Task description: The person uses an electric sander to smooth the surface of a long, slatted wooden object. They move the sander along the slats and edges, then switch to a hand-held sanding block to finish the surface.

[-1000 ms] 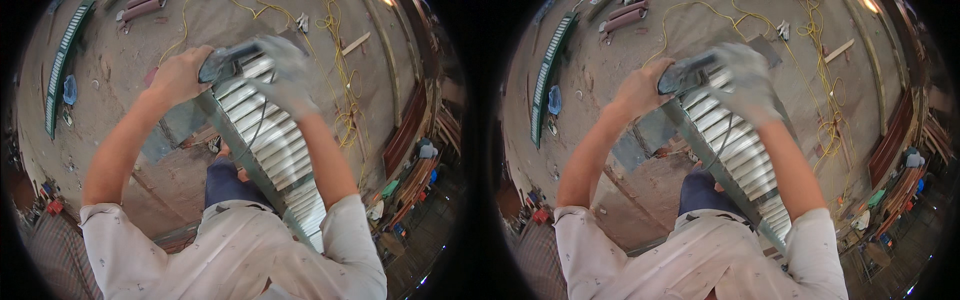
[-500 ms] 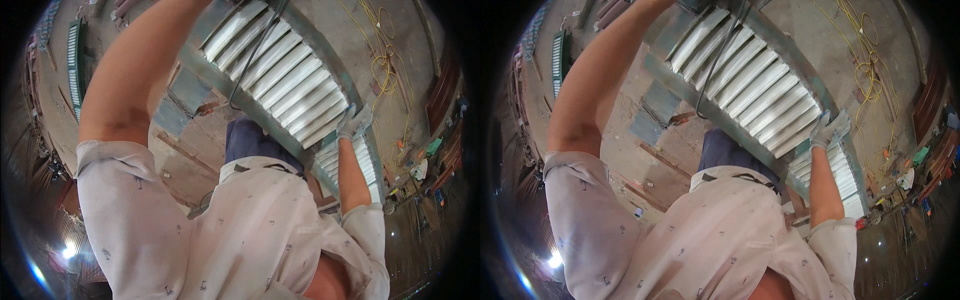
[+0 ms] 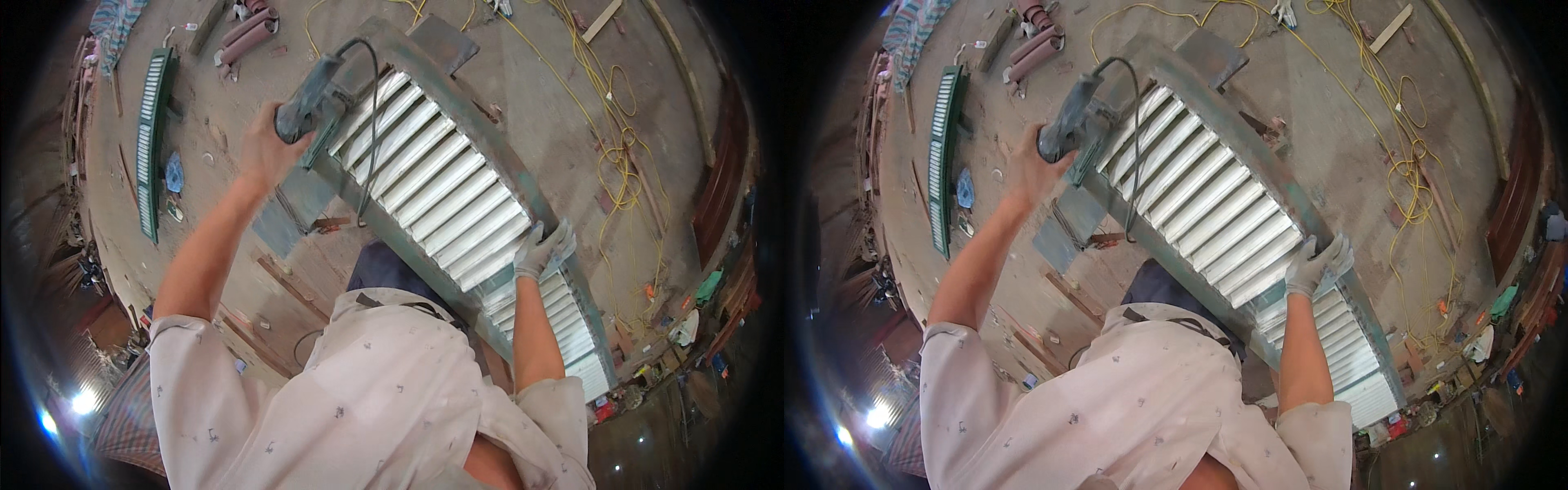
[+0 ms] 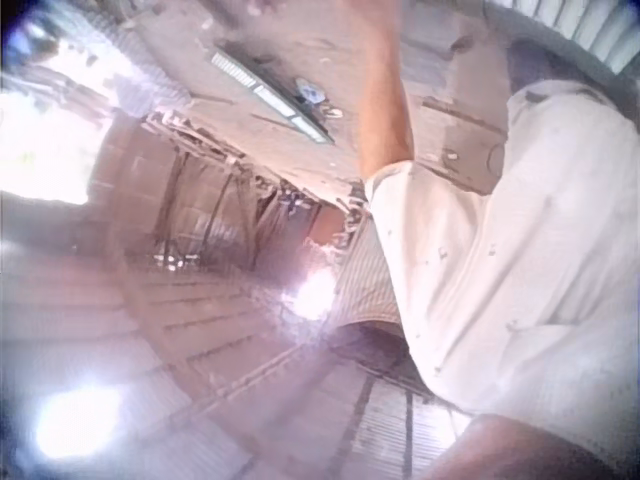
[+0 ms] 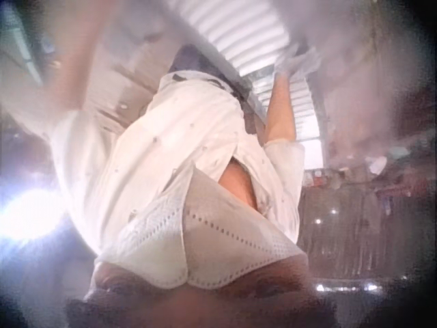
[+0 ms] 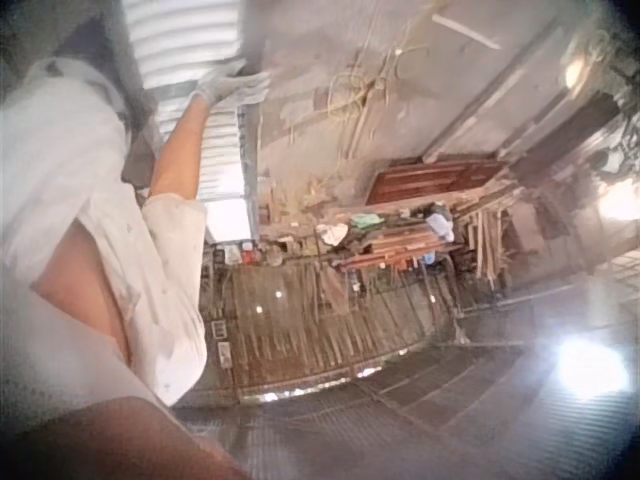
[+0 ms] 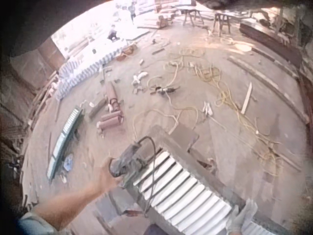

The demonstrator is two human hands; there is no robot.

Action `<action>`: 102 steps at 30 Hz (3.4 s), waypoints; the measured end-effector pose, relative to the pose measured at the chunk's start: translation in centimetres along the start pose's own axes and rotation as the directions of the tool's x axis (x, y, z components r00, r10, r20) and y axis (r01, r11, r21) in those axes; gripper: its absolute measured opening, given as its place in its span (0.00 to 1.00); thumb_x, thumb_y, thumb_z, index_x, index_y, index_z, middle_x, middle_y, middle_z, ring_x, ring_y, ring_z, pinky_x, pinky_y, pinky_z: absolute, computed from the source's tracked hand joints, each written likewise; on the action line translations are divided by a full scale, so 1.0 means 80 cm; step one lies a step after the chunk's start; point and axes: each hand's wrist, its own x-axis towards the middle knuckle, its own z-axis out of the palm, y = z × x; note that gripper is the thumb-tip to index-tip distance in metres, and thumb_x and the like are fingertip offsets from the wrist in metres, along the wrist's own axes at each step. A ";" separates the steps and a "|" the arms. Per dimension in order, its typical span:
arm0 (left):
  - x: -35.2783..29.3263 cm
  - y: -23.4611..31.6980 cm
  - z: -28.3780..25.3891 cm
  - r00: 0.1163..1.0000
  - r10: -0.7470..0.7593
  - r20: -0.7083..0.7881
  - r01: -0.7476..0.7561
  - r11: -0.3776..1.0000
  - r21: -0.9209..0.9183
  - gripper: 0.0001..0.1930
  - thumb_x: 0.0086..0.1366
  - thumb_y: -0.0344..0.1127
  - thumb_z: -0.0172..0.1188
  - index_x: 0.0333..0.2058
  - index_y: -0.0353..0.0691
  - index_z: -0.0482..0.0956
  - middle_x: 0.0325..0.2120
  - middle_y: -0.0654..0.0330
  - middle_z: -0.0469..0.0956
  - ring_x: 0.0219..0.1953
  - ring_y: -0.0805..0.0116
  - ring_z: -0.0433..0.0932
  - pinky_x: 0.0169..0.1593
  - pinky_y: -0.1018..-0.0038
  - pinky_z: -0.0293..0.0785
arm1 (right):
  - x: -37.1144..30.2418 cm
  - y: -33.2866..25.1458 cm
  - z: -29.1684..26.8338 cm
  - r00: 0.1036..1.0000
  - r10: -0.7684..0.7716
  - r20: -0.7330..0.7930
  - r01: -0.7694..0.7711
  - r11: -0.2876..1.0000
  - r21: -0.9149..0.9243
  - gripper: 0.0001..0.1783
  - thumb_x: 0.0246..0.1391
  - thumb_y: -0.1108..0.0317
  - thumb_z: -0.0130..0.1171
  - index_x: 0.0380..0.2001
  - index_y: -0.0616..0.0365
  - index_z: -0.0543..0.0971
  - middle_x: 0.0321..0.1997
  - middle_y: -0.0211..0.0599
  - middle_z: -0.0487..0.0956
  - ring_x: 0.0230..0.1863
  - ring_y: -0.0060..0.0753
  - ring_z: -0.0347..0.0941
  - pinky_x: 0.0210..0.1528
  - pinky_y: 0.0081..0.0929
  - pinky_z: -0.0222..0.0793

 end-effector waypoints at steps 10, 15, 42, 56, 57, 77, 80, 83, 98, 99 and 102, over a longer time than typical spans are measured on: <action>0.114 0.079 0.040 0.974 0.216 -0.071 -0.215 0.976 0.024 0.33 0.55 0.50 0.82 0.55 0.41 0.81 0.43 0.43 0.88 0.47 0.40 0.87 0.51 0.53 0.83 | 0.004 -0.007 -0.008 0.999 0.026 0.042 -0.027 1.000 0.013 0.36 0.66 0.54 0.63 0.70 0.63 0.69 0.71 0.62 0.70 0.75 0.71 0.60 0.81 0.71 0.46; 0.197 0.136 0.054 0.940 0.333 -0.070 -0.323 0.938 0.127 0.36 0.55 0.53 0.81 0.59 0.45 0.80 0.44 0.42 0.88 0.47 0.40 0.88 0.52 0.54 0.83 | 0.002 0.003 -0.001 1.000 -0.014 0.018 0.013 0.999 0.034 0.38 0.64 0.55 0.63 0.70 0.63 0.68 0.71 0.61 0.70 0.75 0.71 0.59 0.81 0.72 0.45; 0.199 0.110 0.045 0.904 0.426 0.022 -0.423 0.887 0.184 0.41 0.57 0.64 0.77 0.62 0.44 0.78 0.44 0.43 0.89 0.47 0.42 0.89 0.51 0.54 0.84 | 0.002 0.000 -0.002 1.000 -0.009 -0.016 0.009 0.999 0.036 0.35 0.68 0.54 0.61 0.71 0.64 0.70 0.71 0.61 0.73 0.74 0.70 0.62 0.81 0.67 0.46; 0.233 0.233 0.044 0.913 0.394 0.103 -0.399 0.917 0.028 0.30 0.51 0.49 0.79 0.51 0.42 0.83 0.41 0.42 0.87 0.46 0.40 0.87 0.49 0.48 0.82 | -0.003 0.003 0.000 1.000 -0.030 0.003 0.030 1.000 0.007 0.38 0.64 0.57 0.64 0.72 0.61 0.67 0.72 0.59 0.68 0.78 0.67 0.56 0.83 0.67 0.42; 0.235 0.218 0.050 0.890 0.454 0.050 -0.455 0.891 0.011 0.30 0.51 0.49 0.79 0.51 0.42 0.83 0.41 0.42 0.87 0.45 0.40 0.87 0.49 0.48 0.82 | -0.002 0.001 -0.001 1.000 -0.022 0.015 0.022 1.000 0.023 0.38 0.64 0.57 0.64 0.72 0.61 0.67 0.72 0.59 0.68 0.77 0.67 0.56 0.82 0.66 0.42; 0.077 0.001 0.010 0.999 -0.010 -0.040 0.013 0.998 0.060 0.36 0.58 0.52 0.80 0.58 0.39 0.76 0.45 0.42 0.86 0.48 0.38 0.86 0.52 0.54 0.82 | 0.001 0.005 0.000 0.999 -0.039 0.017 0.037 0.998 0.057 0.38 0.64 0.55 0.62 0.72 0.64 0.67 0.71 0.64 0.69 0.75 0.71 0.59 0.80 0.71 0.45; 0.015 -0.029 0.006 0.998 -0.051 -0.036 0.053 0.997 0.048 0.33 0.58 0.51 0.80 0.56 0.40 0.77 0.42 0.42 0.86 0.46 0.40 0.87 0.49 0.54 0.82 | 0.002 0.000 -0.004 0.999 0.004 0.033 -0.006 0.999 0.044 0.38 0.64 0.56 0.63 0.71 0.64 0.67 0.71 0.64 0.69 0.75 0.73 0.58 0.80 0.72 0.45; -0.009 -0.027 0.003 0.999 -0.031 -0.026 0.032 0.999 0.036 0.32 0.58 0.50 0.80 0.55 0.40 0.78 0.41 0.42 0.86 0.44 0.42 0.88 0.48 0.53 0.82 | 0.001 0.000 -0.004 1.000 -0.009 0.023 0.009 1.000 0.014 0.38 0.63 0.57 0.63 0.71 0.64 0.67 0.71 0.64 0.69 0.75 0.73 0.58 0.80 0.73 0.45; 0.195 0.144 0.028 0.970 0.196 -0.141 -0.199 0.980 -0.004 0.34 0.52 0.50 0.79 0.54 0.37 0.81 0.46 0.39 0.86 0.51 0.37 0.85 0.56 0.51 0.81 | -0.001 0.008 0.005 0.997 -0.076 -0.028 0.077 0.996 0.039 0.35 0.66 0.54 0.59 0.69 0.67 0.70 0.70 0.60 0.71 0.72 0.69 0.62 0.78 0.69 0.48; 0.196 0.139 0.034 0.951 0.249 -0.181 -0.248 0.968 0.026 0.34 0.53 0.51 0.79 0.54 0.36 0.81 0.46 0.38 0.86 0.50 0.36 0.85 0.55 0.51 0.81 | 0.000 0.007 0.004 0.997 -0.067 -0.023 0.068 0.997 0.040 0.35 0.67 0.53 0.58 0.69 0.67 0.70 0.70 0.60 0.71 0.72 0.70 0.62 0.78 0.68 0.48; 0.168 0.109 0.040 0.969 0.224 -0.102 -0.217 0.973 0.075 0.38 0.56 0.56 0.80 0.58 0.38 0.79 0.47 0.41 0.86 0.49 0.39 0.87 0.53 0.53 0.83 | 0.001 0.003 -0.002 0.996 -0.083 -0.028 0.084 0.996 0.020 0.36 0.68 0.51 0.56 0.69 0.67 0.70 0.70 0.60 0.72 0.72 0.70 0.62 0.78 0.68 0.48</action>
